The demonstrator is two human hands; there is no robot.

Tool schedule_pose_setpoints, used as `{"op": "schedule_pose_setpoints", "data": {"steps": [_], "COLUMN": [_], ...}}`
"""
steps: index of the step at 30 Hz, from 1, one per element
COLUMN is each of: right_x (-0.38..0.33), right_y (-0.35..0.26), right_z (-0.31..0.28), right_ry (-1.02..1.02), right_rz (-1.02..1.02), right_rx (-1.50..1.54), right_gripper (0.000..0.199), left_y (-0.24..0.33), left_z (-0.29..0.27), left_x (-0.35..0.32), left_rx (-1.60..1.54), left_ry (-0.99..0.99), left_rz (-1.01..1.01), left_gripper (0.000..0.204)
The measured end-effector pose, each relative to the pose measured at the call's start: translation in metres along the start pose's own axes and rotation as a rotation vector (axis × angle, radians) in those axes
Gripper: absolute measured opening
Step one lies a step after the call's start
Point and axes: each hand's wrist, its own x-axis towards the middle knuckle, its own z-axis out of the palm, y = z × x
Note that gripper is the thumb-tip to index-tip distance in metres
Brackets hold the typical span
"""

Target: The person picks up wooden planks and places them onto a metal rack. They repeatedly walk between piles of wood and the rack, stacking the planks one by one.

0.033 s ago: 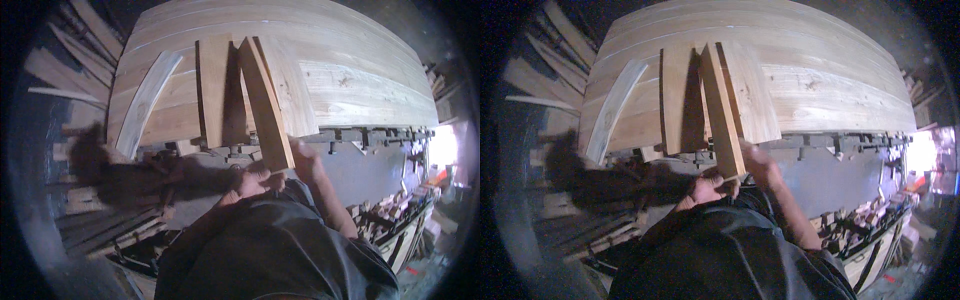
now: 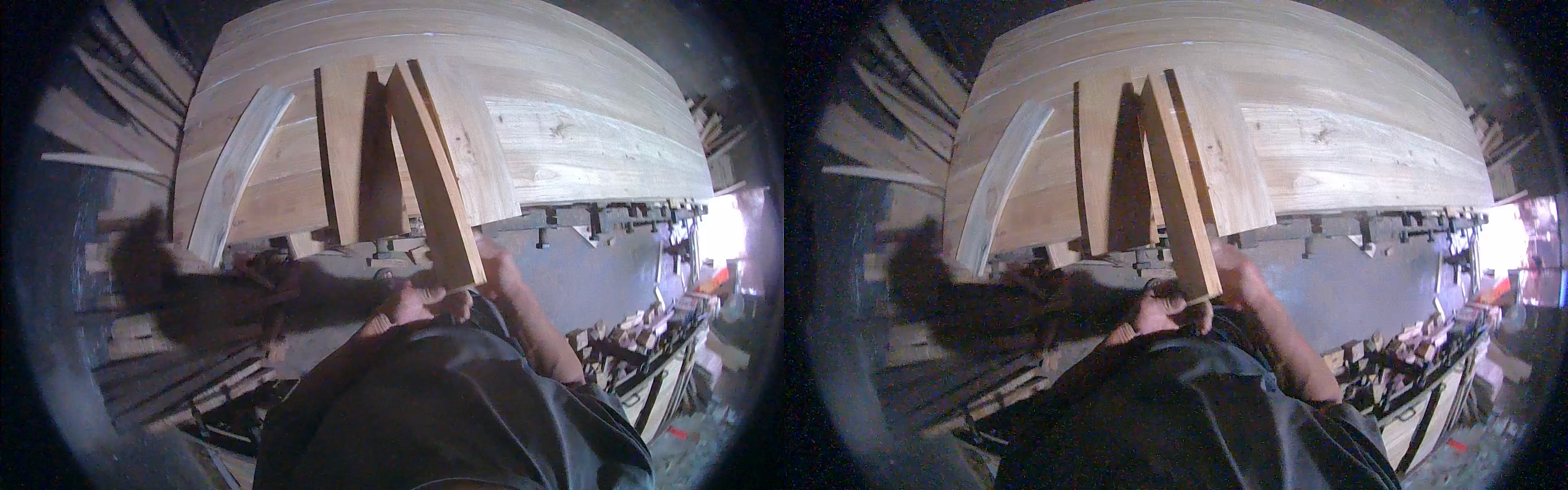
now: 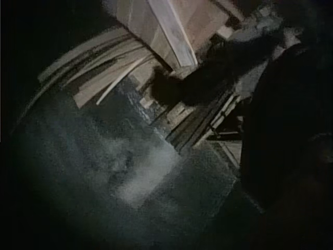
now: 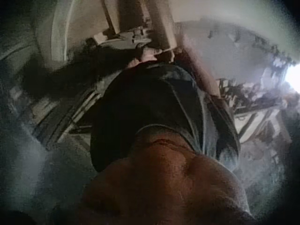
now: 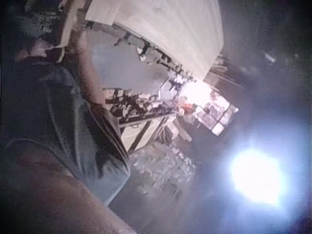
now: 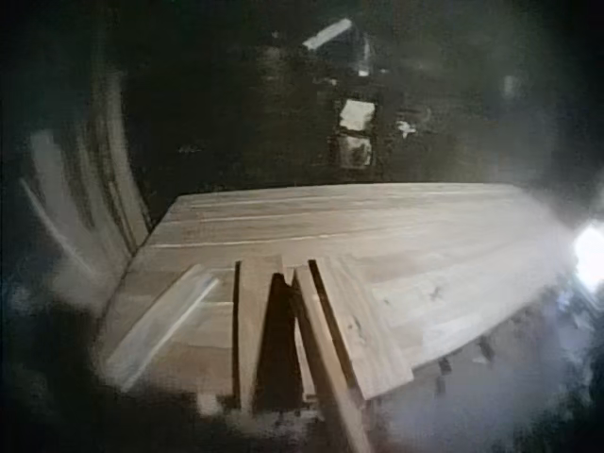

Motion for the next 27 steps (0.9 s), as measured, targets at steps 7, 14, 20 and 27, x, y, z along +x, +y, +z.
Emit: {"op": "schedule_pose_setpoints", "data": {"steps": [7,14,20,27], "right_x": [0.010,-0.012,-0.034,-0.016], "right_y": [0.023,0.045,0.066,0.066], "right_z": [0.067,0.065,0.040,0.018], "right_ry": [0.096,0.262,0.376,0.411], "right_rz": [-0.025,-0.026,-0.025,-0.184], "right_rx": [-0.117,0.015,0.031,0.169], "right_gripper": [0.048,0.037,0.035,0.040], "left_y": [-0.018,0.031,0.037,0.017], "left_z": [-0.099,-0.070,-0.040,-0.034], "left_x": [-0.052,-0.049,-0.025,-0.003], "left_rx": [0.366,-0.210,0.075,0.170], "left_ry": [0.377,0.343,0.539,0.604], "left_rz": [0.235,0.075,0.105,0.139], "left_gripper": [0.043,0.046,0.045,0.038]}}
